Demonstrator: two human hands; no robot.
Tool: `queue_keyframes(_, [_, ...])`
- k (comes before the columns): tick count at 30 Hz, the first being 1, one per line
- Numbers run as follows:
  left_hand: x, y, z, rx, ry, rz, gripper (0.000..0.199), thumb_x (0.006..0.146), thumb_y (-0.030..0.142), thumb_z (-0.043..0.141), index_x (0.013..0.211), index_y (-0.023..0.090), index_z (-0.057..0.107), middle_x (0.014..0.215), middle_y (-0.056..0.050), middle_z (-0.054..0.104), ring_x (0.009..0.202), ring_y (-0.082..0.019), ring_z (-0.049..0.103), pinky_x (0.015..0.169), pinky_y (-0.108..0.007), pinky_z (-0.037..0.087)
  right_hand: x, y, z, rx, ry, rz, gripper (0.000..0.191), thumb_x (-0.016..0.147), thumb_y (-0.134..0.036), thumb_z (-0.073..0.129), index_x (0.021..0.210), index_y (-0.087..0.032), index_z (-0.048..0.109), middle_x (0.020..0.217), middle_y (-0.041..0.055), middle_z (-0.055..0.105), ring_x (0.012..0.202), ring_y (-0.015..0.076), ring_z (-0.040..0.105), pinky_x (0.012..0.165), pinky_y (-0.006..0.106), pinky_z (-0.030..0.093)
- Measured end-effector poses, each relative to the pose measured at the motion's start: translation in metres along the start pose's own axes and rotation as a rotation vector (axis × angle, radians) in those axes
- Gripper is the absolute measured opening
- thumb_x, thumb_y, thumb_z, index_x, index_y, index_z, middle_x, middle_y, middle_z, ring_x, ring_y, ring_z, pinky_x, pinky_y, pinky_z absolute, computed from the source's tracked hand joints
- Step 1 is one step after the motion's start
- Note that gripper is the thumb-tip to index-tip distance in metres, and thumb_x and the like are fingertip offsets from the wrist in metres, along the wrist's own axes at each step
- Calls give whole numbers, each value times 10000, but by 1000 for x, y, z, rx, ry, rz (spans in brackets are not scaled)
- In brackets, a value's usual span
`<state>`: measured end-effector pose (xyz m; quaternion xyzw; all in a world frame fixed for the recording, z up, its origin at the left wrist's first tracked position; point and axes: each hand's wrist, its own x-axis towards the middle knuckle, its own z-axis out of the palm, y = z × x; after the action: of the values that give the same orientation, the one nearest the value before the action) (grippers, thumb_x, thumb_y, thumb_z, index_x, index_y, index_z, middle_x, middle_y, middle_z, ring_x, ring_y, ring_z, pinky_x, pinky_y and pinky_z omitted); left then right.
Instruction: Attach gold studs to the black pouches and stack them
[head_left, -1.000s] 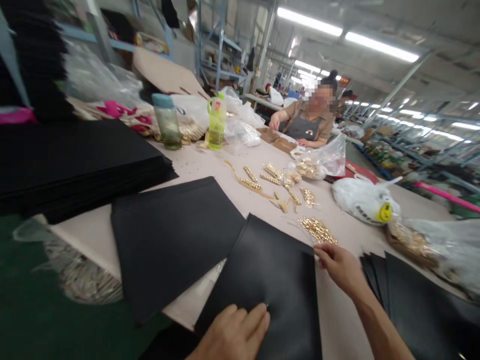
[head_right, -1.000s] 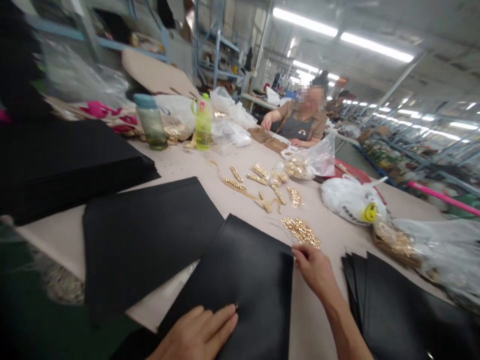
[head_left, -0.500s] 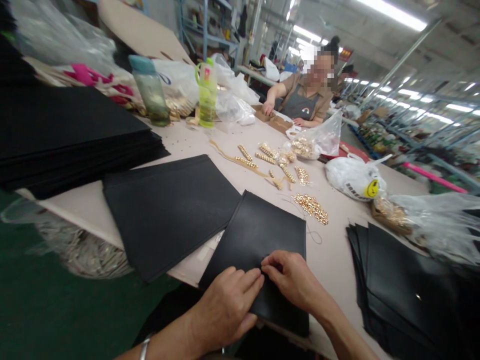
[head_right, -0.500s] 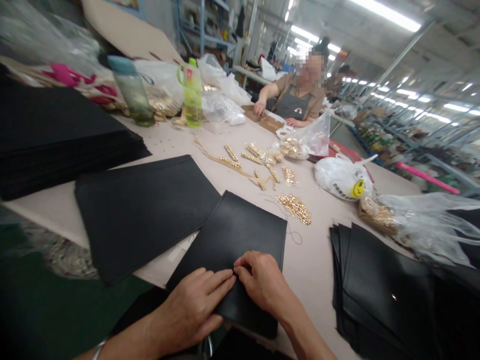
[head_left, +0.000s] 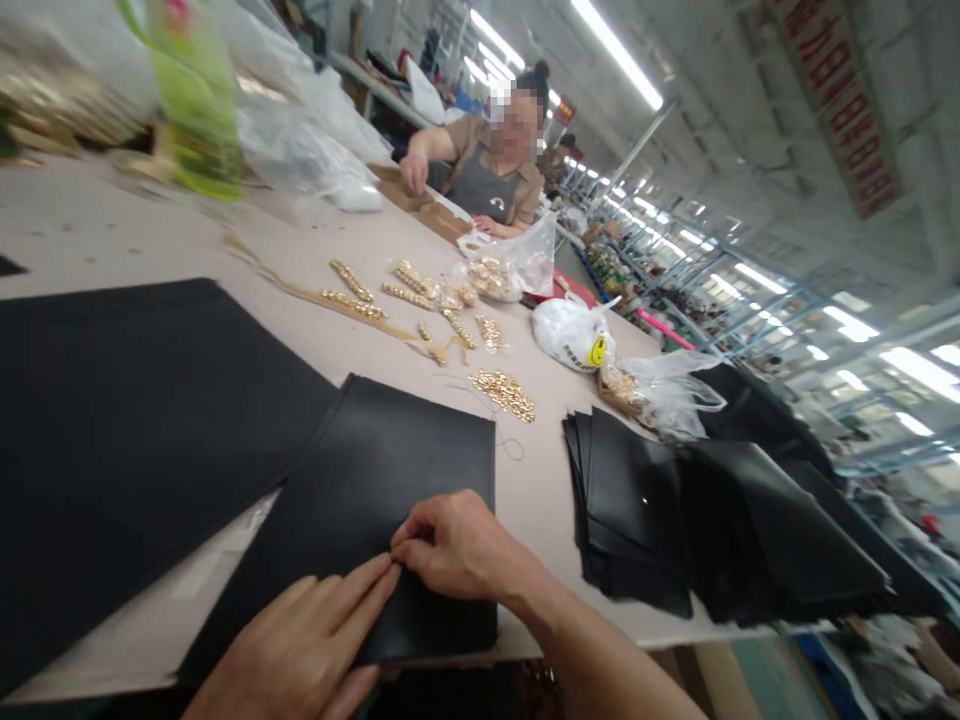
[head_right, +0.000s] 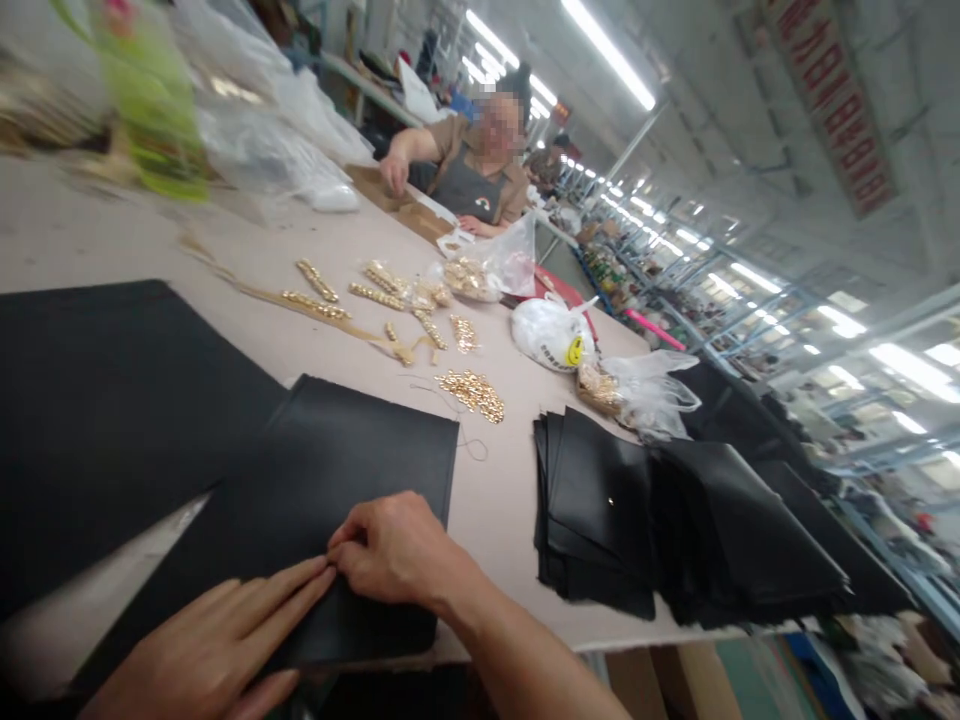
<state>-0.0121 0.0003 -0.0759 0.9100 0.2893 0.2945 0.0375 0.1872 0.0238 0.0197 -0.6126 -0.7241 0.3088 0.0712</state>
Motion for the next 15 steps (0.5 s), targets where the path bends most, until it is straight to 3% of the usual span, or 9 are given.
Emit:
queue_keyframes(3, [-3, -6, 9, -3, 31, 54, 532, 780, 204, 545, 1312, 222, 541, 1250, -26, 666, 1020, -219, 652, 912, -348, 401, 3, 2, 0, -10, 8, 31, 210, 824, -257, 560, 919, -210, 742, 839, 17, 760, 762, 134, 688, 660, 190, 449])
queue_keyframes(8, [-2, -6, 7, 7, 15, 66, 541, 771, 200, 548, 1312, 219, 548, 1245, -26, 670, 1006, -221, 659, 902, -347, 403, 11, -1, -4, 7, -54, 69, 186, 794, -253, 572, 850, -218, 747, 812, 7, 753, 771, 138, 682, 659, 195, 447])
queue_keyframes(15, [-2, 0, 7, -22, 34, 19, 491, 791, 183, 489, 1272, 209, 584, 1242, -35, 673, 1024, -223, 647, 910, -366, 380, 28, -10, -16, 1, -190, 306, 124, 707, -318, 680, 760, -210, 705, 625, -26, 655, 603, 122, 602, 479, 184, 369])
